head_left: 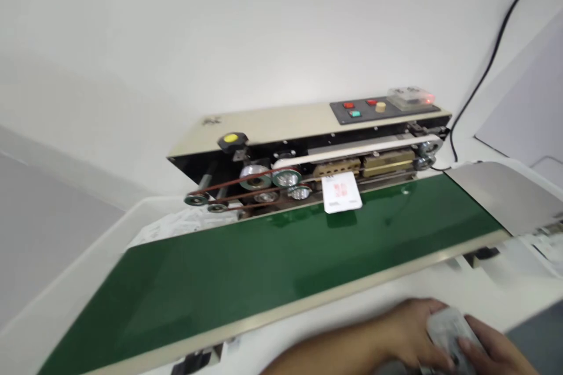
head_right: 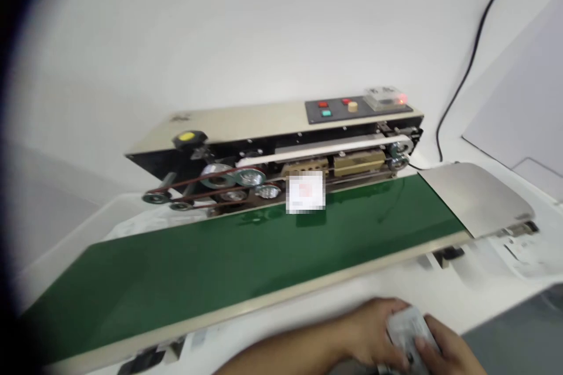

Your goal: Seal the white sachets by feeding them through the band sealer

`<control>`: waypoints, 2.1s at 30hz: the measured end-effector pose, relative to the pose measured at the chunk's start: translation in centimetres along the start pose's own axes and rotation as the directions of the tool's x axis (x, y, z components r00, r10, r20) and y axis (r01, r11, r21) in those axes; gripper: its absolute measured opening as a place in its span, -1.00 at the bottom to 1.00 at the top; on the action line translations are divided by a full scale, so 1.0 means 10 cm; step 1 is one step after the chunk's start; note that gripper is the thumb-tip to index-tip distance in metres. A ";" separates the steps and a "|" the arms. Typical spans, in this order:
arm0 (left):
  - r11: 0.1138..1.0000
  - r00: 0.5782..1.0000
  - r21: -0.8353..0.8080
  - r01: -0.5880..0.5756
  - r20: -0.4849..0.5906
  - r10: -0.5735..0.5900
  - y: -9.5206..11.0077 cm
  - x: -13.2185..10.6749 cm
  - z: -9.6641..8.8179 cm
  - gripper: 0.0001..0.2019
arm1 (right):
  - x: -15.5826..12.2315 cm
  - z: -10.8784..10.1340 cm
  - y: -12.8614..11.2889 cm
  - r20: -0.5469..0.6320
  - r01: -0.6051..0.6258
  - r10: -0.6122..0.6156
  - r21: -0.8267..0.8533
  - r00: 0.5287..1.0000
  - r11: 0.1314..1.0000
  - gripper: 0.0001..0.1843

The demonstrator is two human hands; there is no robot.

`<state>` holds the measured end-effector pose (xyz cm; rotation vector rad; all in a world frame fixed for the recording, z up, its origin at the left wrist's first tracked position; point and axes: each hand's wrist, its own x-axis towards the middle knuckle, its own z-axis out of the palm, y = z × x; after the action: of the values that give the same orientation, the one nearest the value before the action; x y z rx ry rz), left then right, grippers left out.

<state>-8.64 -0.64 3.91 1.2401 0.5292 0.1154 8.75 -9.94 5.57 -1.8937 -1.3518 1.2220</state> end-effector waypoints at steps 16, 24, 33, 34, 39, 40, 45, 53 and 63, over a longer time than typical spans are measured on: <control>0.934 0.996 -0.356 0.043 -0.053 -0.066 0.13 0.02 0.08 -0.32 | -0.14 -0.37 -0.35 -0.219 -0.113 0.176 0.274 0.960 0.955 -0.64; 0.948 0.996 -0.314 0.057 -0.051 -0.077 0.15 0.02 0.10 -0.34 | -0.12 -0.43 -0.46 -0.406 0.205 -0.031 0.393 0.914 0.896 -0.60; 0.944 0.990 -0.322 0.066 -0.100 -0.104 0.06 0.05 0.11 -0.31 | -0.09 -0.97 -0.88 -0.607 0.561 -0.450 -0.010 0.654 0.828 -0.48; 0.943 0.988 -0.323 0.074 -0.106 -0.114 0.08 0.04 0.11 -0.30 | -0.04 -1.04 -0.95 -0.612 0.579 -0.483 -0.048 0.627 0.814 -0.50; 0.952 0.987 -0.292 0.086 -0.102 -0.120 0.11 0.03 0.13 -0.26 | 0.33 -1.30 -1.28 -0.637 0.636 -0.587 -0.189 0.500 0.748 -0.61; 0.956 0.988 -0.282 0.081 -0.106 -0.115 0.10 0.03 0.13 -0.26 | 0.43 -1.34 -1.33 -0.657 0.630 -0.609 -0.253 0.445 0.734 -0.64; 0.963 0.995 -0.269 0.005 -0.097 -0.032 -0.02 0.07 0.12 -0.28 | 0.87 -1.44 -1.49 -0.623 0.355 -0.757 -0.675 0.195 0.647 -0.77; 0.969 0.994 -0.242 0.041 -0.088 -0.064 0.02 0.07 0.11 -0.26 | 1.31 -1.49 -1.54 -0.073 0.136 -0.974 -0.985 0.216 0.104 -0.88; 0.980 0.998 -0.197 -0.021 -0.055 0.010 -0.29 0.32 -0.01 -0.18 | 1.48 -1.50 -1.45 0.051 0.176 -0.967 -0.984 0.250 -0.006 -0.80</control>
<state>-6.42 -0.39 0.19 1.0491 0.5410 0.2100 16.63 10.56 18.67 -1.3414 -2.1584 -1.0631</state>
